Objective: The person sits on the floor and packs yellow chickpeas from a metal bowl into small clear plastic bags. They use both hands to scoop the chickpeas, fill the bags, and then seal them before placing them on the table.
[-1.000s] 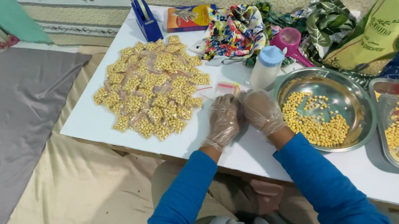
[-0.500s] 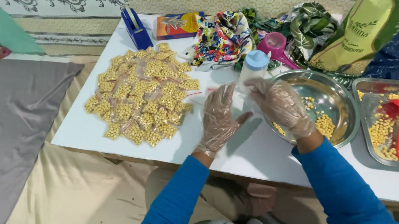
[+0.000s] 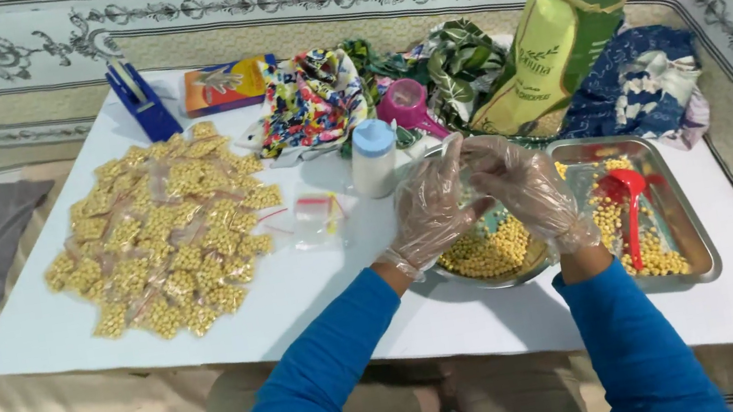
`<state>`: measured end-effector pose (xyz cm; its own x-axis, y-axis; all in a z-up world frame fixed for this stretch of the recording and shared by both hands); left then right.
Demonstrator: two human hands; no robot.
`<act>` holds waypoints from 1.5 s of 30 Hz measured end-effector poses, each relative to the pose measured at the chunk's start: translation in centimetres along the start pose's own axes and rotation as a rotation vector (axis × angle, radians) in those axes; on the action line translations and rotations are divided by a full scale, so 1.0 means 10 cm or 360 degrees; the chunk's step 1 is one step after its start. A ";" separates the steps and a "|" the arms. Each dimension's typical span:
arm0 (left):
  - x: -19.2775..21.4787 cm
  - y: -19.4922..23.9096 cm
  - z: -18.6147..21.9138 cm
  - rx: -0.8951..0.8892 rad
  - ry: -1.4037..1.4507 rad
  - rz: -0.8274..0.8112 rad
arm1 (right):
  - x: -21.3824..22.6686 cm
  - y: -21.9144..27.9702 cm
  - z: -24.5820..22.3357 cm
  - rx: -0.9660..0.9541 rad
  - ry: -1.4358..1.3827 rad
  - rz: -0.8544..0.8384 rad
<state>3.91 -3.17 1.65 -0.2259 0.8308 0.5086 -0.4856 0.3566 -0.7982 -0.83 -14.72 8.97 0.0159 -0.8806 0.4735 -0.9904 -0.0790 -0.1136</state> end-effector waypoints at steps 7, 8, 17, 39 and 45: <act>-0.20 -0.08 -0.07 -0.0095 -0.0288 -0.0019 | 0.25 -0.29 0.53 -0.0067 -0.0196 0.0081; -0.25 -0.04 -0.14 0.0002 -0.0236 -0.0074 | 0.26 -0.33 0.56 -0.0039 -0.0171 0.0058; -0.33 0.05 -0.51 0.0624 -0.0131 -0.0508 | 0.24 -0.40 0.77 -0.0025 -0.0345 0.0105; -0.06 -0.05 -0.03 0.0469 0.0145 -0.0539 | 0.03 -0.11 0.32 0.0029 -0.0026 0.0122; -0.46 0.19 -0.47 0.0188 -0.0173 -0.0540 | 0.00 -0.12 0.31 0.0041 -0.0101 0.0108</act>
<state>8.00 -4.29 -3.71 -0.1206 0.6213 0.7742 -0.6407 0.5470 -0.5388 0.78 -16.13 6.39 -0.0418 -0.9122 0.4077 -0.9856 -0.0293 -0.1667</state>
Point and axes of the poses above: each hand's wrist, its own y-axis away from the middle knuckle, its own x-axis out of the back of the hand, z = x × y, the point moved 5 cm from there along -y, towards the middle knuckle, and after that the axes turned 7 degrees about -z, right-handed, at the moved point
